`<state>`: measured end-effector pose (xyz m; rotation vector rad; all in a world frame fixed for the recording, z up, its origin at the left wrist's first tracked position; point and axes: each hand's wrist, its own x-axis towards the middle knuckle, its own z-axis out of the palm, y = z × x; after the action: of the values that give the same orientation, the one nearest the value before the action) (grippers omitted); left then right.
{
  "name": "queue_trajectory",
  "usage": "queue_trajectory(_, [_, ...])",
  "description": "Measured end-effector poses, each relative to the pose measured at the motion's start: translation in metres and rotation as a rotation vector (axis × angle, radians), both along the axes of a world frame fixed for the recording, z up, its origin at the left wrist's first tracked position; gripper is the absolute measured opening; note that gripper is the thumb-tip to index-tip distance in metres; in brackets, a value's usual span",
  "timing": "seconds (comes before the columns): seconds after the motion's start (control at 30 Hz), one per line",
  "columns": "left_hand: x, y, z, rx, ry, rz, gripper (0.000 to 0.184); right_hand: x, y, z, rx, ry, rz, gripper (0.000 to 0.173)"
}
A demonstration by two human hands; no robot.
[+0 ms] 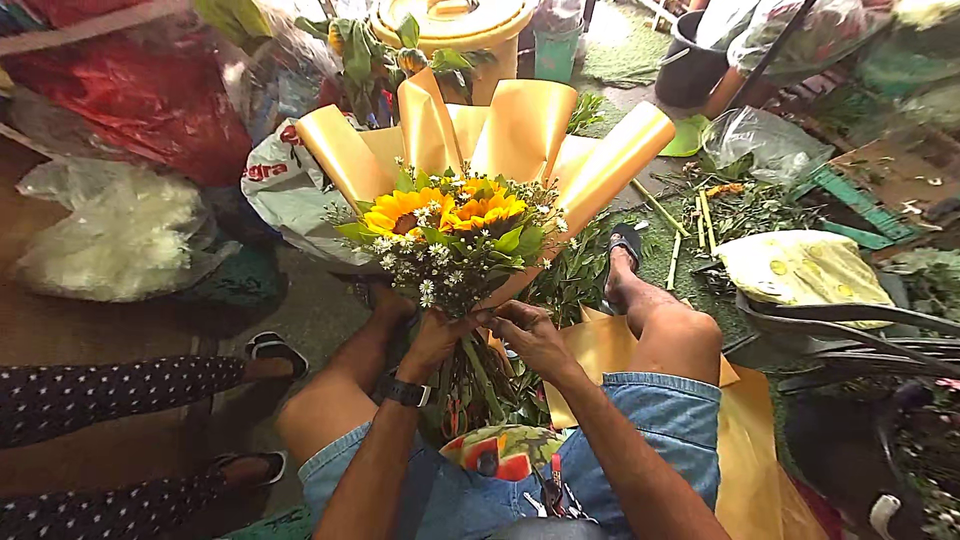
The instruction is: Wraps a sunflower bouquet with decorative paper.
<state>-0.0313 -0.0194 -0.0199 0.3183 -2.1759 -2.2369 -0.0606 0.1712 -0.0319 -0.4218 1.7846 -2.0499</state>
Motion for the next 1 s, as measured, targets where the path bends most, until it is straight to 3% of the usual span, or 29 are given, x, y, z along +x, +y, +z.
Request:
queue_trajectory(0.13, [-0.001, 0.003, -0.011, 0.002, 0.059, -0.039, 0.06, -0.005, -0.011, -0.006, -0.127, -0.189, -0.182, 0.019])
queue_trajectory(0.23, [-0.003, 0.004, -0.013, 0.03, 0.099, -0.043, 0.057, -0.005, -0.004, -0.009, 0.143, 0.004, -0.042, 0.02])
queue_trajectory(0.3, [-0.003, 0.003, -0.018, 0.039, 0.116, -0.056, 0.056, -0.004, 0.0, -0.005, 0.03, -0.039, -0.002, 0.018])
queue_trajectory(0.4, [-0.002, 0.006, -0.02, 0.023, 0.099, -0.063, 0.057, -0.006, -0.009, -0.015, -0.194, -0.31, -0.146, 0.021])
queue_trajectory(0.53, [-0.001, 0.003, -0.02, -0.041, 0.052, -0.037, 0.058, -0.004, -0.003, -0.011, 0.007, -0.181, 0.005, 0.021])
queue_trajectory(0.67, [0.001, 0.004, -0.024, -0.034, 0.035, -0.029, 0.058, -0.008, -0.007, -0.014, -0.244, -0.479, -0.078, 0.025])
queue_trajectory(0.77, [-0.002, 0.004, -0.022, 0.007, 0.092, -0.027, 0.056, -0.006, -0.008, -0.019, -0.134, -0.527, 0.006, 0.031])
queue_trajectory(0.83, [0.0, 0.002, -0.021, -0.006, 0.113, -0.04, 0.05, -0.004, -0.004, -0.012, -0.093, -0.488, 0.061, 0.027])
queue_trajectory(0.9, [0.002, 0.001, -0.021, -0.027, 0.109, -0.044, 0.048, -0.004, 0.0, -0.003, 0.051, -0.306, 0.031, 0.019])
queue_trajectory(1.0, [0.002, 0.0, -0.02, 0.013, 0.111, -0.002, 0.057, -0.001, 0.004, 0.005, 0.345, 0.064, -0.008, 0.035])
